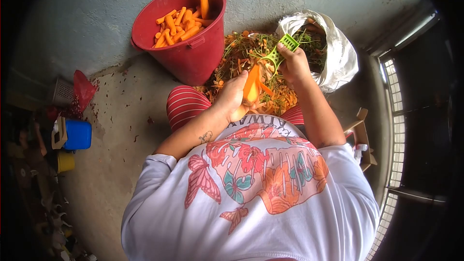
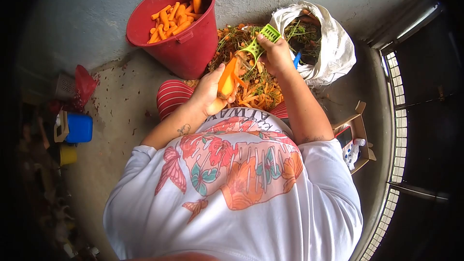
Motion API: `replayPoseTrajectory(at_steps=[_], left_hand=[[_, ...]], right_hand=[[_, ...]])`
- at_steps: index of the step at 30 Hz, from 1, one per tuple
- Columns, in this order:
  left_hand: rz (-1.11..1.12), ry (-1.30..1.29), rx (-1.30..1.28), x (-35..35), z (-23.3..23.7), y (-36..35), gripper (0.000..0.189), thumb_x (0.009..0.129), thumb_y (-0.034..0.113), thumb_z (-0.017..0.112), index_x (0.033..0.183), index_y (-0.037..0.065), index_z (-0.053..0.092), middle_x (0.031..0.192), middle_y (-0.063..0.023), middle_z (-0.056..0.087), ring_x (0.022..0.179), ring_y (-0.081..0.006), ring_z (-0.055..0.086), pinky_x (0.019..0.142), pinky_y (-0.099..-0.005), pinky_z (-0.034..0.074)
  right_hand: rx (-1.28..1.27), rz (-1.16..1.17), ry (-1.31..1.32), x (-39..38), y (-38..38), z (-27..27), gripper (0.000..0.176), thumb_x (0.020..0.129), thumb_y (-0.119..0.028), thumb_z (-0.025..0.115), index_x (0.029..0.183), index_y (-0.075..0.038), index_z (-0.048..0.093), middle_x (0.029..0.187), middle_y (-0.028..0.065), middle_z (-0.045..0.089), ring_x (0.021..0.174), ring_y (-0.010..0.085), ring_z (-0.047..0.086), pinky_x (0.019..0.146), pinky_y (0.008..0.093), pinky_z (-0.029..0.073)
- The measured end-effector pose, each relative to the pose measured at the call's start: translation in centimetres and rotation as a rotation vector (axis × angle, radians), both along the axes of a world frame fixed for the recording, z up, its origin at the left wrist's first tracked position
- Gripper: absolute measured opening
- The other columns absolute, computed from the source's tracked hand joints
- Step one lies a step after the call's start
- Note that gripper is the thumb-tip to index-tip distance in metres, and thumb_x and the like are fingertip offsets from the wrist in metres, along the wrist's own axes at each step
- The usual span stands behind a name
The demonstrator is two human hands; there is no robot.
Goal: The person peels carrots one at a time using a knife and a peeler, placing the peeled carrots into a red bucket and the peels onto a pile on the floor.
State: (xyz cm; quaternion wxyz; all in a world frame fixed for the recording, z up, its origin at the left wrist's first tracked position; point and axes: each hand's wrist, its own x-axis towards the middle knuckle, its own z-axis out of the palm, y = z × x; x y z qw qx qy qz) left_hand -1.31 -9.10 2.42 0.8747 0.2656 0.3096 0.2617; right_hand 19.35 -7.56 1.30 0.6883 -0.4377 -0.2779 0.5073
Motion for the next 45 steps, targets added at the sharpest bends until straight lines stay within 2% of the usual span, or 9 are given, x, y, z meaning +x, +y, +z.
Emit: replayPoseTrajectory(at_steps=[6, 8, 12, 13, 17, 30, 36, 40, 45], left_hand=[[-0.158, -0.121, 0.087, -1.0, 0.0, 1.2, 0.052, 0.096, 0.047, 0.037, 0.118, 0.003, 0.054, 0.079, -0.0029, 0.055, 0.066, -0.0125, 0.054, 0.054, -0.0262, 0.041], [-0.082, -0.077, 0.003, -0.8, 0.1, 1.9, 0.052, 0.095, 0.048, 0.039, 0.119, 0.004, 0.053, 0.081, -0.0023, 0.056, 0.069, -0.0126, 0.054, 0.057, -0.0253, 0.042], [0.054, -0.086, -0.104, 0.1, -1.3, 2.6, 0.044, 0.094, 0.047, 0.045, 0.115, 0.009, 0.054, 0.09, -0.0017, 0.059, 0.079, -0.0145, 0.056, 0.065, -0.0265, 0.045], [0.12, -0.063, -0.155, 0.4, -1.3, 2.6, 0.042, 0.094, 0.046, 0.046, 0.114, 0.01, 0.054, 0.092, -0.0018, 0.059, 0.081, -0.0149, 0.056, 0.066, -0.0272, 0.046], [0.11, -0.169, -0.172, 0.9, -1.8, 2.6, 0.036, 0.097, 0.04, 0.04, 0.115, 0.012, 0.053, 0.099, -0.0043, 0.061, 0.086, -0.017, 0.058, 0.067, -0.0288, 0.047], [0.1, -0.147, -0.164, 0.9, 0.4, 0.6, 0.04, 0.1, 0.036, 0.032, 0.117, 0.006, 0.052, 0.102, -0.0087, 0.062, 0.088, -0.019, 0.06, 0.071, -0.0316, 0.05], [-0.006, -0.243, -0.055, -0.1, -0.9, 1.3, 0.04, 0.1, 0.036, 0.031, 0.118, 0.008, 0.053, 0.101, -0.007, 0.062, 0.085, -0.0186, 0.061, 0.067, -0.0307, 0.051], [0.138, -0.137, -0.12, 0.8, 1.6, 0.2, 0.038, 0.1, 0.036, 0.032, 0.114, 0.008, 0.053, 0.098, -0.0066, 0.062, 0.082, -0.0175, 0.061, 0.065, -0.0309, 0.051], [0.16, -0.063, -0.164, 1.3, 3.0, -0.5, 0.038, 0.099, 0.037, 0.034, 0.112, 0.008, 0.053, 0.092, -0.0065, 0.061, 0.075, -0.0171, 0.058, 0.06, -0.0317, 0.049]], right_hand=[[-0.11, -0.265, -0.172, 2.7, 1.1, -0.4, 0.017, 0.087, -0.016, 0.063, 0.091, -0.001, 0.058, 0.079, 0.0052, 0.062, 0.062, 0.0147, 0.063, 0.043, 0.0257, 0.051], [-0.065, -0.361, -0.191, 2.5, 0.5, 0.3, 0.016, 0.088, -0.016, 0.063, 0.09, -0.001, 0.059, 0.079, 0.0067, 0.062, 0.063, 0.0146, 0.063, 0.044, 0.0266, 0.051], [0.062, -0.067, 0.014, -0.8, -1.9, 2.2, 0.012, 0.089, -0.011, 0.06, 0.088, -0.002, 0.052, 0.076, 0.0077, 0.059, 0.069, 0.0186, 0.064, 0.056, 0.0315, 0.056], [0.083, -0.058, 0.044, -2.4, -2.3, 2.1, 0.014, 0.088, -0.016, 0.062, 0.088, -0.002, 0.058, 0.074, 0.0052, 0.062, 0.056, 0.014, 0.061, 0.044, 0.0234, 0.049], [0.046, 0.069, -0.151, -5.2, -4.1, 2.3, 0.016, 0.087, -0.017, 0.064, 0.087, -0.001, 0.061, 0.073, 0.0043, 0.064, 0.056, 0.0115, 0.06, 0.044, 0.0229, 0.046], [0.032, 0.121, -0.048, -5.1, -3.7, 1.6, 0.016, 0.087, -0.015, 0.063, 0.088, 0.0, 0.062, 0.074, 0.0055, 0.065, 0.057, 0.012, 0.061, 0.043, 0.0231, 0.045], [0.272, 0.083, -0.117, -5.3, -5.2, 3.3, 0.016, 0.087, -0.016, 0.064, 0.087, 0.0, 0.062, 0.075, 0.0025, 0.064, 0.065, 0.009, 0.059, 0.055, 0.0245, 0.046], [0.21, 0.051, -0.339, -4.6, -4.9, 2.7, 0.017, 0.088, -0.016, 0.063, 0.084, 0.001, 0.063, 0.076, 0.0022, 0.064, 0.065, 0.0073, 0.057, 0.057, 0.0241, 0.045], [0.158, 0.099, -0.127, -4.6, -4.6, 2.4, 0.013, 0.088, -0.014, 0.063, 0.088, -0.001, 0.061, 0.076, 0.0044, 0.065, 0.063, 0.0112, 0.061, 0.051, 0.0241, 0.047]])
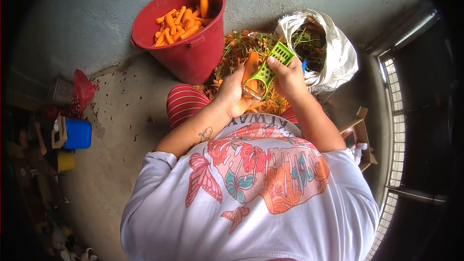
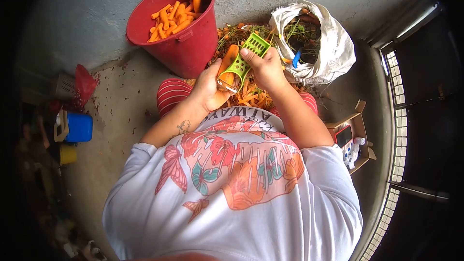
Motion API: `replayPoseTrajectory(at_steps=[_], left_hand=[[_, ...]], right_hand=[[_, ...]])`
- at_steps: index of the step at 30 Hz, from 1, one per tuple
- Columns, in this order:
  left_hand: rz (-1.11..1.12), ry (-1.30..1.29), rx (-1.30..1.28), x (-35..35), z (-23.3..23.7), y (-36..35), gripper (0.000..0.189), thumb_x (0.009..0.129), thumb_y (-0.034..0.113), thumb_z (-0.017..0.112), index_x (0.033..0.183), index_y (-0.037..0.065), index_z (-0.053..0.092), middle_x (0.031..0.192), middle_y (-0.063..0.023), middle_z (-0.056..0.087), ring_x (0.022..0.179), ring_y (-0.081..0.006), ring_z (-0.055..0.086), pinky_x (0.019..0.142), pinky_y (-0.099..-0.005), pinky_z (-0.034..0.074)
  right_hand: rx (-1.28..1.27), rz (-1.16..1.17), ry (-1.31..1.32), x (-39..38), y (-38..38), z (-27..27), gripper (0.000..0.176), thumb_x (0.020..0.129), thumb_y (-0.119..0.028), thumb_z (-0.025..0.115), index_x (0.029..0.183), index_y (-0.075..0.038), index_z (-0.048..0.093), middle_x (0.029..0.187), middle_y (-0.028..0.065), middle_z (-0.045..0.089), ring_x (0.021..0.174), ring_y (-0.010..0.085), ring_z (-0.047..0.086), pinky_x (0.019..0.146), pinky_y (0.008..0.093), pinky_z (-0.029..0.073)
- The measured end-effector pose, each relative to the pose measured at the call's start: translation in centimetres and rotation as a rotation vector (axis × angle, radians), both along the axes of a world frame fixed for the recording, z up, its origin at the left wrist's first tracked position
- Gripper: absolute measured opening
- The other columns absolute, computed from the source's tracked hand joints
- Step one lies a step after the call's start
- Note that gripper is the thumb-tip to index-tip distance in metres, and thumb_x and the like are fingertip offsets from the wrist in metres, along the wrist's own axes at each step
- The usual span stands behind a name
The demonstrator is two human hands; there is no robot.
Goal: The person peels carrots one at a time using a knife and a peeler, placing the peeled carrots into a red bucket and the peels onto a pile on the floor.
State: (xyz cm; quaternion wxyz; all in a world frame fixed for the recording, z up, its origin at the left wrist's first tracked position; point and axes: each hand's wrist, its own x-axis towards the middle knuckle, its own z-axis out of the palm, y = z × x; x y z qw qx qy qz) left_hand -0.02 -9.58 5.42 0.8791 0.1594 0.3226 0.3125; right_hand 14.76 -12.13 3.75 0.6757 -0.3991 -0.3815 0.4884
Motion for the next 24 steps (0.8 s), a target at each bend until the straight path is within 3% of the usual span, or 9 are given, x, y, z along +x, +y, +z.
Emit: replayPoseTrajectory(at_steps=[3, 10, 14, 15, 18, 19, 23, 24], left_hand=[[-0.138, -0.018, 0.08, -1.1, -2.3, 0.6, 0.04, 0.098, 0.04, 0.036, 0.113, 0.007, 0.053, 0.088, -0.006, 0.059, 0.072, -0.0168, 0.056, 0.059, -0.0305, 0.046], [-0.266, -0.051, 0.136, -1.7, -2.4, 0.0, 0.046, 0.097, 0.045, 0.037, 0.114, 0.005, 0.054, 0.084, -0.0048, 0.056, 0.067, -0.0137, 0.052, 0.056, -0.0274, 0.042], [-0.296, -0.074, 0.126, -2.1, -3.6, 0.8, 0.048, 0.096, 0.045, 0.037, 0.118, 0.005, 0.053, 0.083, -0.0041, 0.055, 0.067, -0.0131, 0.051, 0.057, -0.0266, 0.042], [-0.319, -0.108, 0.152, -2.4, -4.0, 1.3, 0.048, 0.096, 0.045, 0.038, 0.118, 0.005, 0.052, 0.083, -0.004, 0.054, 0.067, -0.013, 0.051, 0.057, -0.0264, 0.042], [-0.302, -0.117, 0.136, -2.4, -4.3, 2.3, 0.047, 0.096, 0.045, 0.038, 0.117, 0.006, 0.053, 0.083, -0.0037, 0.054, 0.067, -0.0127, 0.05, 0.057, -0.0256, 0.041], [-0.28, -0.107, 0.112, -2.3, -4.3, 2.6, 0.046, 0.096, 0.045, 0.038, 0.116, 0.006, 0.053, 0.083, -0.0037, 0.054, 0.067, -0.0126, 0.05, 0.056, -0.0253, 0.041], [-0.145, -0.03, 0.045, -1.4, -5.6, 3.5, 0.04, 0.095, 0.045, 0.04, 0.106, 0.01, 0.056, 0.081, -0.0018, 0.055, 0.066, -0.0128, 0.051, 0.055, -0.0244, 0.04], [-0.207, -0.156, 0.049, -1.5, -6.3, 3.9, 0.04, 0.095, 0.045, 0.04, 0.106, 0.01, 0.056, 0.081, -0.0016, 0.055, 0.065, -0.0128, 0.051, 0.055, -0.0243, 0.04]], right_hand=[[-0.041, -0.012, 0.154, 0.9, 0.9, -0.2, 0.01, 0.088, -0.01, 0.061, 0.092, -0.002, 0.057, 0.075, 0.0058, 0.063, 0.06, 0.0155, 0.064, 0.043, 0.024, 0.047], [-0.048, -0.058, 0.219, 3.7, 3.4, -1.0, 0.009, 0.089, -0.009, 0.059, 0.092, -0.002, 0.054, 0.078, 0.0064, 0.061, 0.061, 0.0169, 0.063, 0.042, 0.0265, 0.049], [-0.189, -0.166, 0.066, 6.9, 5.6, -3.6, 0.014, 0.087, -0.014, 0.063, 0.092, -0.002, 0.057, 0.079, 0.007, 0.063, 0.061, 0.0163, 0.063, 0.044, 0.0279, 0.051], [-0.229, -0.297, -0.011, 7.2, 6.2, -3.6, 0.016, 0.086, -0.016, 0.064, 0.092, -0.002, 0.059, 0.079, 0.0064, 0.064, 0.061, 0.0156, 0.063, 0.046, 0.0273, 0.053], [-0.162, -0.442, -0.047, 7.7, 5.3, -2.3, 0.015, 0.087, -0.014, 0.062, 0.093, -0.001, 0.061, 0.084, 0.008, 0.064, 0.067, 0.0159, 0.064, 0.047, 0.028, 0.054], [-0.114, -0.399, -0.077, 7.3, 4.7, -1.8, 0.022, 0.088, -0.019, 0.063, 0.099, -0.001, 0.058, 0.08, 0.0099, 0.064, 0.065, 0.0194, 0.065, 0.052, 0.0298, 0.055], [0.025, 0.487, 0.473, 2.4, 0.9, -0.7, 0.034, 0.088, -0.029, 0.061, 0.114, -0.007, 0.055, 0.105, 0.0219, 0.061, 0.089, 0.0335, 0.064, 0.074, 0.0415, 0.055], [0.038, 0.687, 0.547, 0.8, 0.1, -0.5, 0.038, 0.088, -0.032, 0.06, 0.118, -0.009, 0.053, 0.114, 0.0257, 0.058, 0.098, 0.0385, 0.062, 0.081, 0.0456, 0.053]])
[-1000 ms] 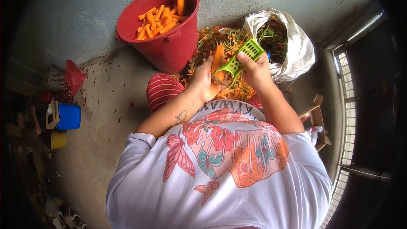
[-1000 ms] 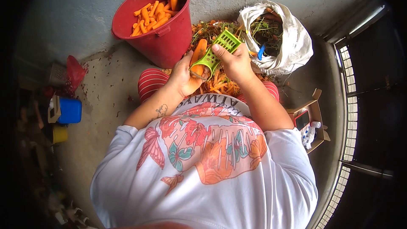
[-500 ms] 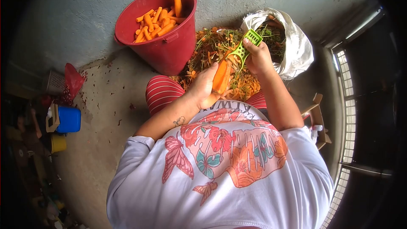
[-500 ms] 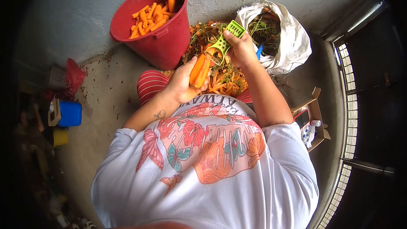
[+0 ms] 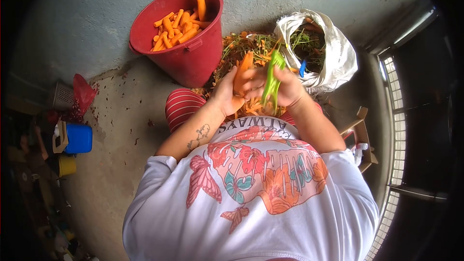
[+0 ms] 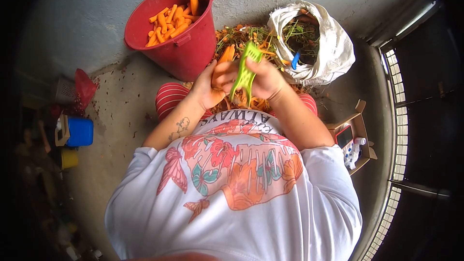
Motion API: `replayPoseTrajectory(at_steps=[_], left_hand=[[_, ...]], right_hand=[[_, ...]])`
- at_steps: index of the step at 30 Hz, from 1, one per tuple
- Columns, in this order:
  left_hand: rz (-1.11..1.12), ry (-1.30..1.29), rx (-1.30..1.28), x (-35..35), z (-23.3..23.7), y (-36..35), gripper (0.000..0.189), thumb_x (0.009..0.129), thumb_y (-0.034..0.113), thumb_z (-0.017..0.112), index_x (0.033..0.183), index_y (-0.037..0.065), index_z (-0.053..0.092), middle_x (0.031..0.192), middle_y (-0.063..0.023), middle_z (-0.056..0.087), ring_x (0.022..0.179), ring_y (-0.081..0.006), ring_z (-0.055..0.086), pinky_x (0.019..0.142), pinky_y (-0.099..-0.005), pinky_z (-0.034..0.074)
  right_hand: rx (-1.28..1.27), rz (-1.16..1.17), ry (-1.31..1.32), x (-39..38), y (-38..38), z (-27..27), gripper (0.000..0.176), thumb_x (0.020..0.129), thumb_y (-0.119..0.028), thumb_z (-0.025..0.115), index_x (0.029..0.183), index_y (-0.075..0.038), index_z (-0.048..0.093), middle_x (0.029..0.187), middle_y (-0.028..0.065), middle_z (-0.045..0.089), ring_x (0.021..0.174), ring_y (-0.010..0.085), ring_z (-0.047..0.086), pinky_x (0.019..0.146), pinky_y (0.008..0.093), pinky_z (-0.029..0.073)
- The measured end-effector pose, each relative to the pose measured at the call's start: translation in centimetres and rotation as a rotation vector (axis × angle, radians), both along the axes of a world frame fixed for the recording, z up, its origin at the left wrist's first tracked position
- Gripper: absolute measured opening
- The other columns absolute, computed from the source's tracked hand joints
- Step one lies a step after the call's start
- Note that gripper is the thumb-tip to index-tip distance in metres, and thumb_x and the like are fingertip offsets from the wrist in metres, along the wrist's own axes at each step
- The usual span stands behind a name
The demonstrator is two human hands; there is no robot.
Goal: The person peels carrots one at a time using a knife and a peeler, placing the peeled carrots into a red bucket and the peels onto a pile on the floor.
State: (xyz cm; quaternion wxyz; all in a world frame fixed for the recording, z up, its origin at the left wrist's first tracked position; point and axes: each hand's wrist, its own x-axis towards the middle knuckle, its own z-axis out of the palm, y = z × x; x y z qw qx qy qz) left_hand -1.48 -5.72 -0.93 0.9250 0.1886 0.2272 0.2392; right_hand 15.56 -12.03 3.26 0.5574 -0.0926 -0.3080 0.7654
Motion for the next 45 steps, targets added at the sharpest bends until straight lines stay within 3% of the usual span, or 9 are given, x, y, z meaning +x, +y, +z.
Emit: replayPoseTrajectory(at_steps=[2, 4, 6, 11, 18, 34, 38, 42, 45], left_hand=[[-0.13, -0.252, -0.002, -0.1, -2.0, 1.0, 0.039, 0.095, 0.045, 0.041, 0.106, 0.01, 0.057, 0.08, -0.0013, 0.055, 0.065, -0.0126, 0.05, 0.055, -0.0242, 0.04], [0.069, 0.096, 0.02, 0.5, 0.4, -0.2, 0.04, 0.095, 0.044, 0.04, 0.105, 0.009, 0.057, 0.08, -0.0021, 0.055, 0.063, -0.0117, 0.049, 0.056, -0.024, 0.04], [0.06, 0.106, 0.007, 0.1, 0.8, -0.4, 0.041, 0.095, 0.044, 0.039, 0.105, 0.008, 0.057, 0.08, -0.0025, 0.055, 0.063, -0.0115, 0.048, 0.056, -0.0238, 0.04], [0.121, 0.147, -0.067, 0.3, 0.5, -0.7, 0.04, 0.096, 0.042, 0.037, 0.108, 0.01, 0.056, 0.083, -0.0029, 0.058, 0.066, -0.0131, 0.052, 0.055, -0.0255, 0.041], [0.082, 0.103, -0.039, 0.4, 1.1, -1.4, 0.035, 0.097, 0.04, 0.034, 0.103, 0.013, 0.055, 0.082, -0.0018, 0.059, 0.064, -0.0148, 0.053, 0.051, -0.0276, 0.042], [-0.061, 0.074, 0.05, -1.2, 2.3, -1.8, 0.045, 0.095, 0.045, 0.04, 0.114, 0.007, 0.055, 0.084, -0.0019, 0.055, 0.069, -0.0128, 0.051, 0.058, -0.0247, 0.041], [0.043, 0.157, 0.017, -0.5, 2.6, -1.2, 0.042, 0.095, 0.046, 0.042, 0.114, 0.011, 0.055, 0.092, -0.0016, 0.059, 0.073, -0.0139, 0.056, 0.061, -0.0272, 0.044], [0.056, 0.177, 0.092, 0.4, 2.4, -1.6, 0.036, 0.096, 0.042, 0.041, 0.117, 0.016, 0.054, 0.096, -0.0019, 0.061, 0.077, -0.013, 0.056, 0.062, -0.0294, 0.044], [-0.029, 0.218, 0.142, 0.4, 0.1, -1.4, 0.037, 0.097, 0.042, 0.038, 0.115, 0.014, 0.056, 0.084, -0.0005, 0.06, 0.069, -0.0126, 0.054, 0.056, -0.0263, 0.039]], right_hand=[[-0.042, -0.005, -0.1, -0.7, 0.1, -1.4, 0.048, 0.089, -0.035, 0.058, 0.122, -0.002, 0.049, 0.121, 0.0271, 0.054, 0.1, 0.0389, 0.061, 0.083, 0.045, 0.052], [-0.211, -0.01, 0.029, 1.0, 1.6, -1.9, 0.045, 0.092, -0.035, 0.052, 0.118, 0.002, 0.049, 0.117, 0.0243, 0.056, 0.091, 0.0303, 0.063, 0.076, 0.0366, 0.054], [-0.461, -0.609, -0.113, 1.1, 2.4, -1.4, 0.025, 0.097, -0.026, 0.044, 0.106, -0.003, 0.052, 0.095, 0.0155, 0.063, 0.083, 0.0226, 0.063, 0.06, 0.0287, 0.051], [-0.326, -0.593, -0.283, -0.7, 0.2, 0.5, 0.013, 0.093, -0.019, 0.054, 0.098, -0.007, 0.053, 0.08, 0.0055, 0.063, 0.064, 0.0153, 0.064, 0.043, 0.0251, 0.047], [-0.158, -0.678, -0.671, -1.8, 0.4, -0.1, 0.02, 0.09, -0.021, 0.061, 0.09, -0.001, 0.061, 0.076, 0.0058, 0.065, 0.059, 0.0126, 0.062, 0.046, 0.0236, 0.048], [-0.365, -1.058, -0.744, 6.0, 5.9, -3.0, 0.017, 0.09, -0.02, 0.06, 0.092, -0.003, 0.058, 0.084, 0.007, 0.064, 0.069, 0.016, 0.065, 0.049, 0.0284, 0.053], [-0.258, -0.58, -0.277, 3.7, 3.2, -1.1, 0.02, 0.095, -0.021, 0.05, 0.102, -0.002, 0.048, 0.102, 0.0156, 0.062, 0.086, 0.0244, 0.064, 0.077, 0.0372, 0.054], [-0.131, -0.003, -0.164, -0.1, 0.4, 0.2, 0.039, 0.088, -0.036, 0.059, 0.112, -0.007, 0.05, 0.119, 0.0237, 0.055, 0.096, 0.0371, 0.062, 0.065, 0.0357, 0.056], [-0.084, -0.034, -0.106, 2.2, 1.4, -0.3, 0.037, 0.094, -0.027, 0.049, 0.119, 0.0, 0.045, 0.109, 0.0216, 0.059, 0.087, 0.0321, 0.064, 0.068, 0.0375, 0.053]])
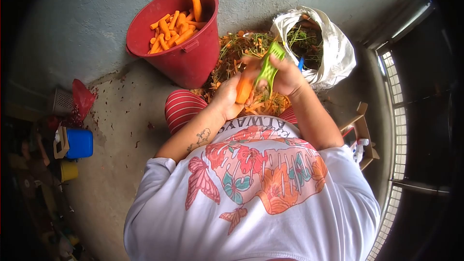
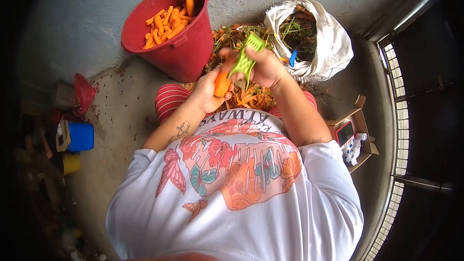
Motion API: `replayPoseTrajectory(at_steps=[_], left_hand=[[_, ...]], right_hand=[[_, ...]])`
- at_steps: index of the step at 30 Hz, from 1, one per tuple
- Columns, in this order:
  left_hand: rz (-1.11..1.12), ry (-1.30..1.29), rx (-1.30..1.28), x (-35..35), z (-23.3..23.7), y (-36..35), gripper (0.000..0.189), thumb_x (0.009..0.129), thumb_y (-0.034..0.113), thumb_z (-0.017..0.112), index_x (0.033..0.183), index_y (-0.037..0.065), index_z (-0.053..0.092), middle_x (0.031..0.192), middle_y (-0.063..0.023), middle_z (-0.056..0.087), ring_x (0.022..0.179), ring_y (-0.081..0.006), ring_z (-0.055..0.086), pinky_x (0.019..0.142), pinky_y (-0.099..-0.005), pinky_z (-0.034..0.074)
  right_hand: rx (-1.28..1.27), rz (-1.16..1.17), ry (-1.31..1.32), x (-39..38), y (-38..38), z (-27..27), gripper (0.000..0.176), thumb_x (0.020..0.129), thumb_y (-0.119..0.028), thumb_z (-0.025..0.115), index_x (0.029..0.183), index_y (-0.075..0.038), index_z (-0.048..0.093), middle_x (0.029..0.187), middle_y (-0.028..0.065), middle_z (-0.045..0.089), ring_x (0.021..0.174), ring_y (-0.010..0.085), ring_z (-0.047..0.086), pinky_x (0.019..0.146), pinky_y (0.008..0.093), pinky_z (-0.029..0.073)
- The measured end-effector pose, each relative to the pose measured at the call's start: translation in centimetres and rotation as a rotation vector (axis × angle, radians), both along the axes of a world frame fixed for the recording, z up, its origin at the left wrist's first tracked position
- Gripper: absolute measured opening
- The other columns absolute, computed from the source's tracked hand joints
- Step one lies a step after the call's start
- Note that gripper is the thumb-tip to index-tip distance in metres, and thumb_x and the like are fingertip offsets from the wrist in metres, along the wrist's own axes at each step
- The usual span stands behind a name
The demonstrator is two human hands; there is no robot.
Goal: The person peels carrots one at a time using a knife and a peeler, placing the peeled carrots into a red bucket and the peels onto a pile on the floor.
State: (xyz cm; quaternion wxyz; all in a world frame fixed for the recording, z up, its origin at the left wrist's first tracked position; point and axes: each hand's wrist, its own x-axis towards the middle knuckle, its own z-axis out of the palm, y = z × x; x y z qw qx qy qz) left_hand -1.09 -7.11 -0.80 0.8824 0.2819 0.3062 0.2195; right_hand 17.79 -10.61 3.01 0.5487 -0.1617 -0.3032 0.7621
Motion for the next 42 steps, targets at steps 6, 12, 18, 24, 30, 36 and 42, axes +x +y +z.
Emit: replayPoseTrajectory(at_steps=[6, 12, 18, 24, 30, 36, 42], left_hand=[[0.073, -0.001, -0.131, -0.1, 1.1, -0.1, 0.042, 0.096, 0.041, 0.04, 0.118, 0.009, 0.055, 0.084, -0.0024, 0.058, 0.071, -0.0136, 0.053, 0.058, -0.0265, 0.042], [0.037, -0.168, -0.229, -0.3, -0.8, 1.1, 0.042, 0.097, 0.039, 0.04, 0.116, 0.005, 0.054, 0.089, -0.0063, 0.058, 0.08, -0.0158, 0.054, 0.067, -0.0281, 0.045], [0.172, -0.053, -0.298, 0.3, 0.9, 0.0, 0.041, 0.098, 0.038, 0.034, 0.112, 0.005, 0.054, 0.092, -0.008, 0.06, 0.081, -0.0183, 0.055, 0.067, -0.0288, 0.045], [0.169, -0.066, -0.198, 0.6, 1.8, -1.0, 0.037, 0.098, 0.035, 0.034, 0.113, 0.009, 0.055, 0.097, -0.0057, 0.063, 0.084, -0.0172, 0.058, 0.069, -0.0289, 0.046], [0.128, -0.143, -0.167, 0.2, 2.1, -1.4, 0.034, 0.097, 0.034, 0.037, 0.115, 0.013, 0.056, 0.098, -0.0029, 0.063, 0.086, -0.0158, 0.059, 0.071, -0.0296, 0.046], [0.136, -0.115, -0.161, -0.1, 0.2, -1.1, 0.041, 0.097, 0.043, 0.033, 0.115, 0.013, 0.056, 0.099, -0.0024, 0.063, 0.085, -0.0154, 0.058, 0.068, -0.0305, 0.044], [0.22, -0.052, -0.175, 0.6, 3.7, -2.6, 0.047, 0.097, 0.049, 0.029, 0.116, 0.014, 0.055, 0.097, -0.0018, 0.063, 0.081, -0.0141, 0.056, 0.064, -0.03, 0.042]], right_hand=[[-0.473, -0.992, 0.101, 5.6, 2.4, -2.7, 0.02, 0.096, -0.025, 0.048, 0.102, -0.006, 0.051, 0.096, 0.0102, 0.061, 0.081, 0.0215, 0.062, 0.067, 0.0322, 0.053], [-0.536, -0.812, -0.13, 1.5, -0.6, -0.7, 0.018, 0.093, -0.029, 0.055, 0.096, -0.012, 0.055, 0.081, 0.0017, 0.062, 0.065, 0.0114, 0.059, 0.046, 0.0234, 0.046], [-0.155, -0.725, -0.473, -1.7, -1.5, 0.0, 0.016, 0.091, -0.021, 0.058, 0.096, -0.005, 0.054, 0.081, 0.0036, 0.062, 0.064, 0.0127, 0.061, 0.047, 0.0245, 0.047], [-0.073, -0.653, -0.671, -3.7, -2.2, 0.6, 0.025, 0.091, -0.025, 0.059, 0.089, -0.001, 0.061, 0.075, 0.004, 0.064, 0.059, 0.0109, 0.06, 0.048, 0.0234, 0.047], [-0.045, -0.677, -0.555, -4.0, -1.9, -0.1, 0.024, 0.09, -0.026, 0.061, 0.09, -0.001, 0.062, 0.075, 0.0041, 0.064, 0.059, 0.0109, 0.059, 0.05, 0.0226, 0.046], [-0.057, -0.667, -0.51, -2.5, -1.8, -0.5, 0.021, 0.089, -0.022, 0.062, 0.091, -0.002, 0.061, 0.078, 0.0031, 0.064, 0.065, 0.0097, 0.059, 0.056, 0.0239, 0.047], [-0.023, -0.661, -0.659, -3.8, -2.0, -0.7, 0.021, 0.09, -0.021, 0.06, 0.09, 0.0, 0.062, 0.075, 0.0035, 0.064, 0.059, 0.0102, 0.059, 0.048, 0.0235, 0.046]])
